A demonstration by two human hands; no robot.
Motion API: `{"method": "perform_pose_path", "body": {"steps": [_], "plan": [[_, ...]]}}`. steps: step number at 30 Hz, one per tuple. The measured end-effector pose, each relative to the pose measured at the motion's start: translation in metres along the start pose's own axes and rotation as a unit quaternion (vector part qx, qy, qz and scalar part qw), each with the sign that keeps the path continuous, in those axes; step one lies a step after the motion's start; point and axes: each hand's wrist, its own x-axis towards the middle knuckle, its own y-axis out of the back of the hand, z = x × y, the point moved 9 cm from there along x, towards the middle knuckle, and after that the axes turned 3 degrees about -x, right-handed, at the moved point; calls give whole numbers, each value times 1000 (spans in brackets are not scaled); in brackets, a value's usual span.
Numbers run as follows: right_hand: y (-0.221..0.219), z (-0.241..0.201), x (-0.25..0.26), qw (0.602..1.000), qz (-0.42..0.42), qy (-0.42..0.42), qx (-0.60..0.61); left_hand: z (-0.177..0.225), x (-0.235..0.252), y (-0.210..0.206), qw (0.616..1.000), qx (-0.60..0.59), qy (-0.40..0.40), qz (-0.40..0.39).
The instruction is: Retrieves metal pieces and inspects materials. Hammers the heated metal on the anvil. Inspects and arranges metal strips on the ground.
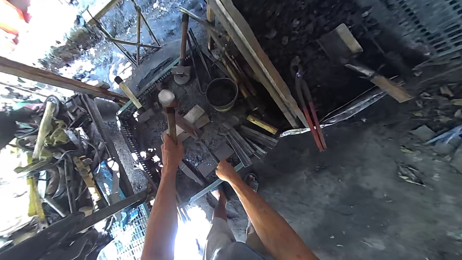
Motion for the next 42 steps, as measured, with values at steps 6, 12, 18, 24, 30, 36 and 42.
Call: {"method": "perform_pose_path", "body": {"steps": [6,12,18,24,30,36,42], "plan": [[-4,-2,-6,999,-27,31,0,-46,28,-52,984,22,122,-126],[-30,-4,-25,997,-41,48,54,-38,-5,-34,977,-177,106,-46],[-61,2,-32,992,-58,-1,114,-29,-3,-100,949,-242,177,-98],[-85,1,-33,952,-128,-45,275,-14,-7,-64,944,-276,174,-47],[-73,-1,-40,977,-82,-10,197,-31,-33,-58,915,-369,155,-45],[-47,33,-27,998,-7,40,51,-96,-96,-64,908,-366,189,-72],[-15,31,13,993,34,99,53,-129,-49,-69,961,-214,151,-88]]}}
